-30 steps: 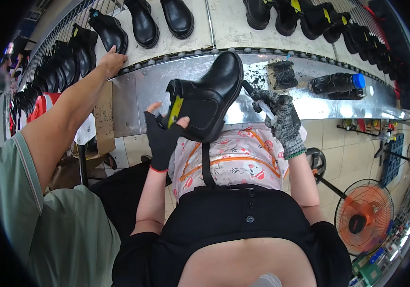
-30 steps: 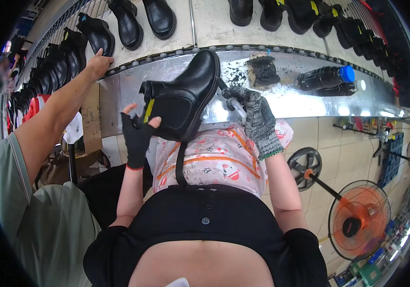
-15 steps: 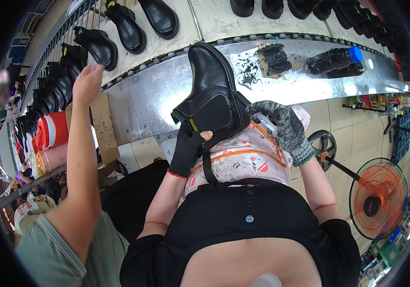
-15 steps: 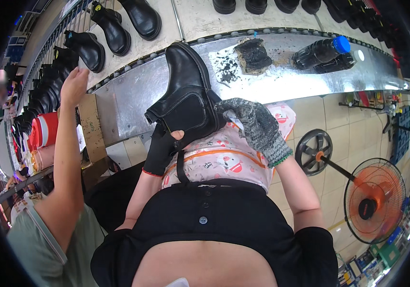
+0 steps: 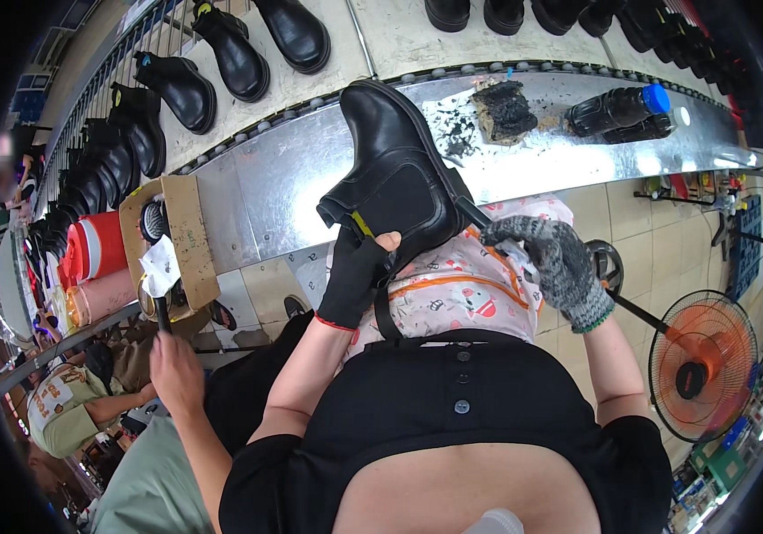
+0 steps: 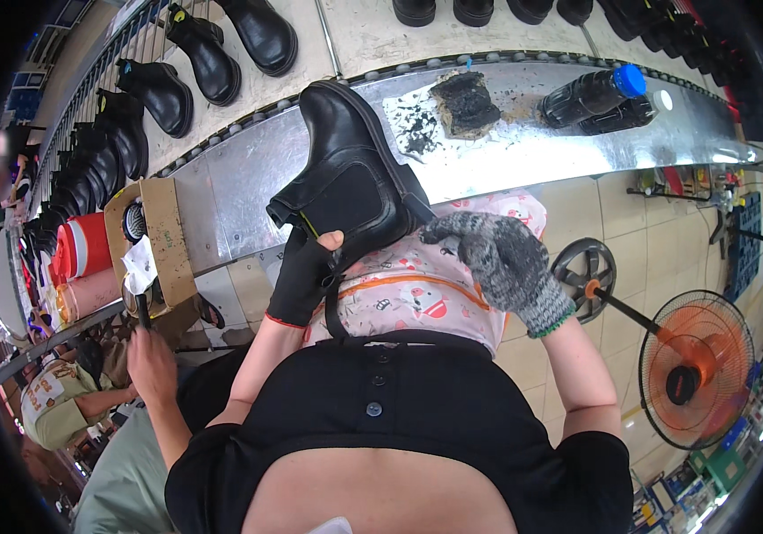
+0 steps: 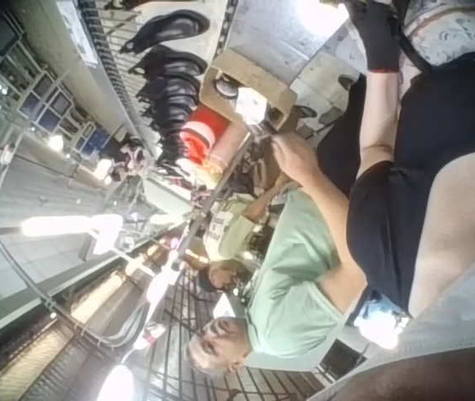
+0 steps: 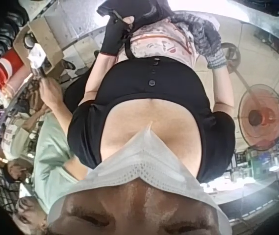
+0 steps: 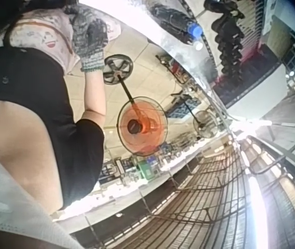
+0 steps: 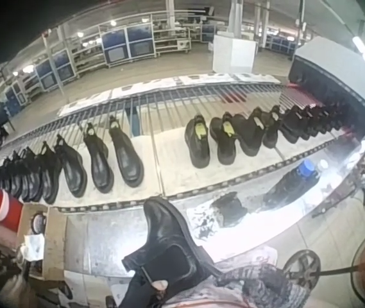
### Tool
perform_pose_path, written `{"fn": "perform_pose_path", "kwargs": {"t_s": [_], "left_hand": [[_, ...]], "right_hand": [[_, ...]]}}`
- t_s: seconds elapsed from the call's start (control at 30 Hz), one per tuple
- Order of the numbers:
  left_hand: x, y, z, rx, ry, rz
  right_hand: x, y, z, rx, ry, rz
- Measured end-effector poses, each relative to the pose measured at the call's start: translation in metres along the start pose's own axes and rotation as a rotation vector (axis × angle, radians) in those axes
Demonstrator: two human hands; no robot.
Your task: Cleaning and applying adhesive or finish to shoes on a manufacturing line.
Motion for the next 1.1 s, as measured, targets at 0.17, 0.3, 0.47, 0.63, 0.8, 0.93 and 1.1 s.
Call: {"fn": "perform_pose_path", "kwargs": {"t_s": [0.17, 0.3, 0.47, 0.63, 0.8, 0.93, 1.1], "left_hand": [[-0.005, 0.005, 0.001, 0.073, -0.013, -0.022], [-0.008, 0.005, 0.006, 0.131, 0.011, -0.056], [-0.012, 0.006, 0.011, 0.288, -0.067, -0.143], [-0.009, 0.013, 0.022, 0.366, -0.062, -0.156], [-0.005, 0.018, 0.035, 0.520, -0.047, -0.217], [-0.018, 0.013, 0.045, 0.385, 0.019, -0.243], [-0.077, 0.017, 0.085, 0.022, 0.221, -0.264]], "right_hand": [[0.019, -0.009, -0.010, 0.008, -0.075, 0.106], [0.030, -0.013, -0.015, -0.070, -0.117, 0.147], [0.038, -0.008, -0.012, -0.201, -0.193, 0.192], [0.042, 0.002, 0.000, -0.166, -0.225, 0.169], [0.040, 0.015, 0.026, -0.446, -0.112, 0.202], [0.012, 0.036, 0.077, -0.998, 0.218, 0.465], [-0.043, 0.070, 0.138, -0.801, 0.264, 0.632]]}}
Point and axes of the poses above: each hand's wrist, its own x-axis away from the middle knuckle, its own y-axis out of the palm, z = x × y, the point moved 4 cm from there along -x, towards the middle knuckle, and after that the axes turned 5 degrees about x, right-handed, at the moved point
